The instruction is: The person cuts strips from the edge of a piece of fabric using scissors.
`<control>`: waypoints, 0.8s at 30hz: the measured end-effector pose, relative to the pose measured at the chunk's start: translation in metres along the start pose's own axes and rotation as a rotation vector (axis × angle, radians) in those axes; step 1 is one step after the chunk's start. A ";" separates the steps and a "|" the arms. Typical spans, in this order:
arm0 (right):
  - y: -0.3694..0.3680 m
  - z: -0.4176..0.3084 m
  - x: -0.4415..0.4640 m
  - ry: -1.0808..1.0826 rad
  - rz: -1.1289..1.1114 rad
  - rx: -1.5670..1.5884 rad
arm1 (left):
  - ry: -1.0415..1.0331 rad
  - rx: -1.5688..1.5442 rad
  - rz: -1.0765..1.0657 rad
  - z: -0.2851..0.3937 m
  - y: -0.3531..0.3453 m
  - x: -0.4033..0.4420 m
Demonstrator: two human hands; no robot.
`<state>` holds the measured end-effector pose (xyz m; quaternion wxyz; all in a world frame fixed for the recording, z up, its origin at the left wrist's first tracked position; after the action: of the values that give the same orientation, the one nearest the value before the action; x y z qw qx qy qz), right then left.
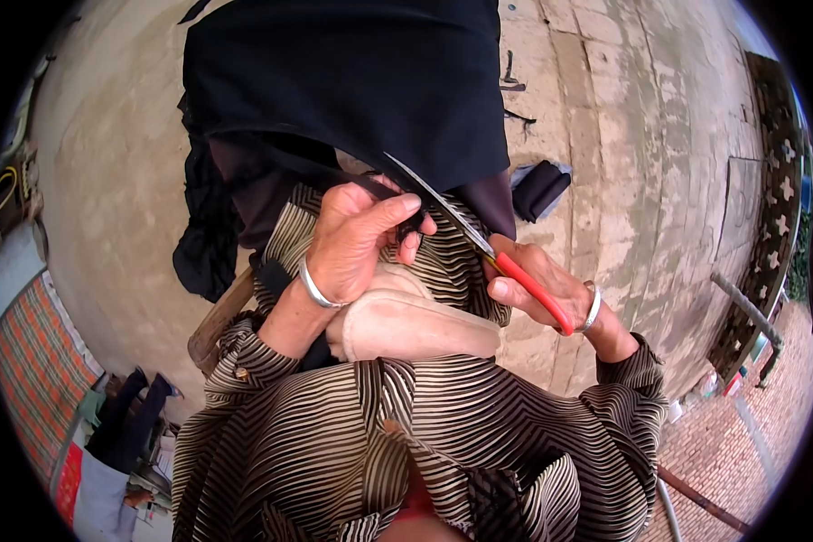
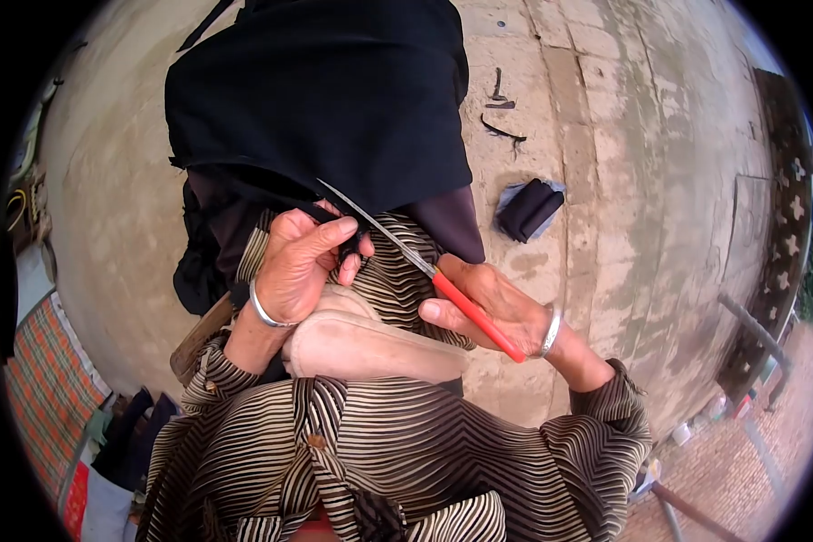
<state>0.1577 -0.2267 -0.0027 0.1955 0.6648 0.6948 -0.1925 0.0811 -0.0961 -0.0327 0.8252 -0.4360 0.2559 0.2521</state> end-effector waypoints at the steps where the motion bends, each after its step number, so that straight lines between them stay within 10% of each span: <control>1: 0.001 -0.001 0.001 0.016 0.016 -0.014 | -0.002 0.000 0.000 0.000 0.000 0.000; 24: 0.003 -0.009 0.007 -0.002 -0.114 -0.140 | -0.075 0.105 -0.005 0.005 0.000 -0.003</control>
<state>0.1600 -0.2157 0.0010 0.2308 0.6086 0.7432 -0.1547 0.0793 -0.0928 -0.0285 0.8565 -0.3828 0.2368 0.2524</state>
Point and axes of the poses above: each hand's wrist, its own x-axis towards the middle knuckle, its own y-axis out of the back of the hand, z = x × y, the point moved 10 cm from there along x, towards the middle knuckle, and after that the axes turned 2 degrees about y, right-handed, at the moved point
